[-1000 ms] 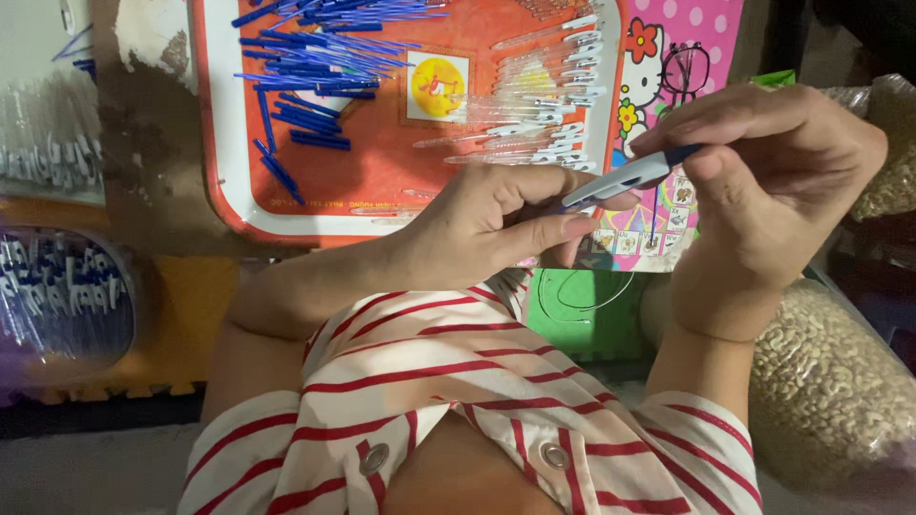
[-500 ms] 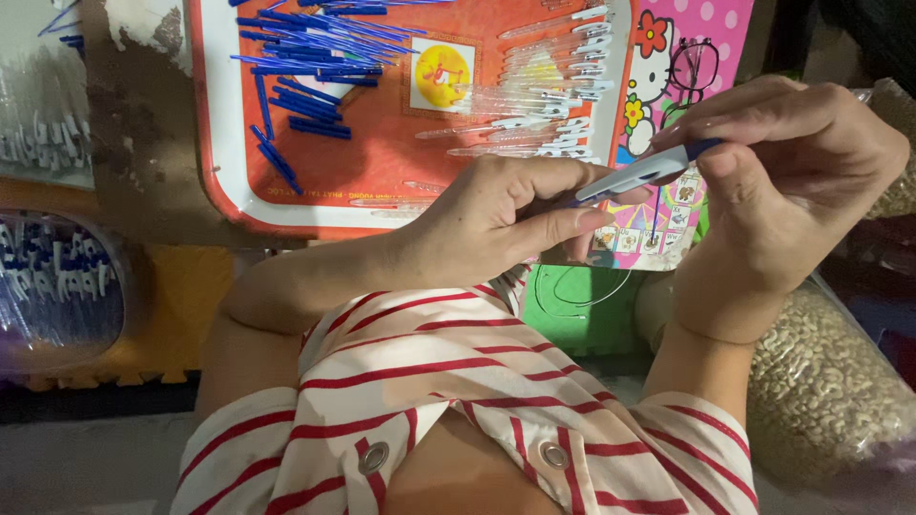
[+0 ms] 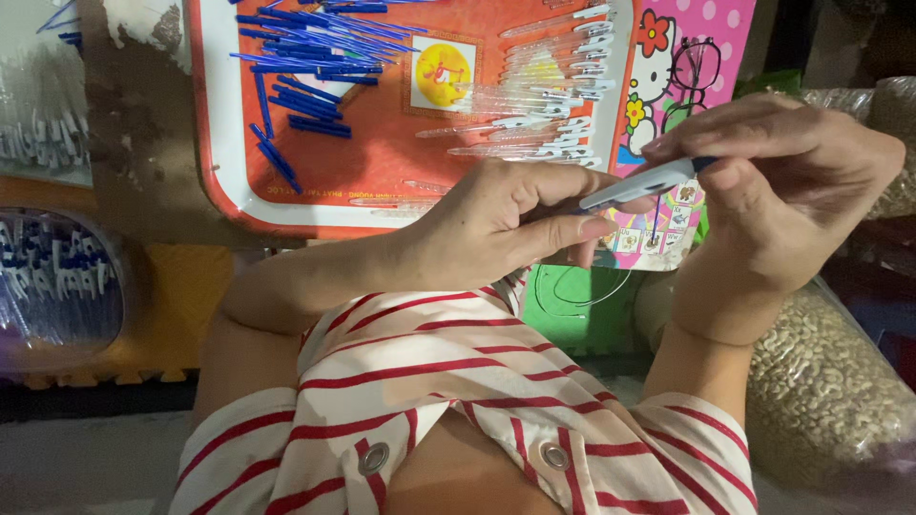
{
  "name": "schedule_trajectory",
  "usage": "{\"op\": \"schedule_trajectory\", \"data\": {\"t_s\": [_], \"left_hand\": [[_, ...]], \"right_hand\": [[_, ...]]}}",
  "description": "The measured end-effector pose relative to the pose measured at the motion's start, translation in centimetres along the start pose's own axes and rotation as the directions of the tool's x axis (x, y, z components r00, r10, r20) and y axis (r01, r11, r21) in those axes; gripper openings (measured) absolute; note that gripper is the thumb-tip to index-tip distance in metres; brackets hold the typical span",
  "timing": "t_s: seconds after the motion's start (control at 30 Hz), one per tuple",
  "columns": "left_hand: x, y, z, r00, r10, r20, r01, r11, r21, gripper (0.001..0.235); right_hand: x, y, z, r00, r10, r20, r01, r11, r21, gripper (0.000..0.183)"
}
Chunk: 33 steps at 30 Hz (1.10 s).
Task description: The person assembles pens by inserting blue ink cartridges into clear plastic pen barrels. They repeatedly pick up a barrel and a cartridge, insert the cartridge, and place the completed pen on a tray.
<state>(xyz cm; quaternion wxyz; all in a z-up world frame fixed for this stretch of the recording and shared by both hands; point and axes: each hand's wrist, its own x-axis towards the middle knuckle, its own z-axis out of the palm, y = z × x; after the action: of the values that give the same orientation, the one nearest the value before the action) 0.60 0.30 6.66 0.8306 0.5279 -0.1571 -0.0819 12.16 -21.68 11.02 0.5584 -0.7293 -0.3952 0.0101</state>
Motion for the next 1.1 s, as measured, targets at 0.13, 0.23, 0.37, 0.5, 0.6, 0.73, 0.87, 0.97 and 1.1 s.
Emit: {"op": "schedule_trajectory", "data": {"t_s": [0.13, 0.23, 0.37, 0.5, 0.6, 0.73, 0.87, 0.97, 1.1], "left_hand": [[0.1, -0.1, 0.1, 1.0, 0.012, 0.001, -0.012, 0.999, -0.049, 0.028], [0.2, -0.1, 0.2, 1.0, -0.005, 0.005, 0.006, 0.998, -0.064, 0.035], [0.2, -0.4, 0.1, 1.0, -0.004, -0.011, 0.003, 0.997, -0.08, 0.035], [0.3, -0.4, 0.4, 0.999, -0.014, -0.032, 0.01, 0.994, -0.111, 0.032], [0.4, -0.3, 0.3, 1.0, -0.007, -0.029, 0.004, 0.994, -0.11, 0.033], [0.6, 0.1, 0.3, 0.997, 0.062, -0.046, -0.063, 0.998, -0.023, 0.022], [0.4, -0.7, -0.7, 0.998, -0.06, 0.018, 0.06, 0.997, 0.04, 0.03], [0.7, -1.9, -1.7, 0.994, -0.108, 0.021, 0.099, 0.959, 0.267, 0.036], [0.1, -3.5, -2.7, 0.996, 0.072, -0.059, -0.047, 0.936, 0.348, 0.034]], "right_hand": [[-0.1, -0.6, 0.2, 0.999, -0.017, 0.035, 0.017, 1.0, -0.001, 0.028], [-0.1, -1.6, 1.3, 0.997, 0.027, -0.07, -0.028, 0.999, -0.023, 0.032], [-0.5, -2.5, 2.5, 0.969, 0.066, -0.239, -0.077, 0.996, -0.039, 0.045], [-0.5, -2.5, 3.5, 0.96, 0.02, -0.279, -0.037, 0.998, -0.058, 0.04], [-0.5, -2.5, 4.0, 0.953, -0.001, -0.301, -0.02, 0.998, -0.067, 0.046], [-0.3, -3.0, 4.6, 0.976, 0.112, -0.187, -0.114, 0.993, -0.001, 0.05], [0.1, -3.6, 6.1, 0.986, 0.153, -0.062, -0.14, 0.973, 0.184, 0.031], [0.3, -0.3, 5.1, 0.971, 0.074, 0.226, -0.178, 0.857, 0.483, 0.026], [0.0, 0.5, 6.6, 0.96, 0.143, 0.242, -0.244, 0.852, 0.464, 0.034]]}}
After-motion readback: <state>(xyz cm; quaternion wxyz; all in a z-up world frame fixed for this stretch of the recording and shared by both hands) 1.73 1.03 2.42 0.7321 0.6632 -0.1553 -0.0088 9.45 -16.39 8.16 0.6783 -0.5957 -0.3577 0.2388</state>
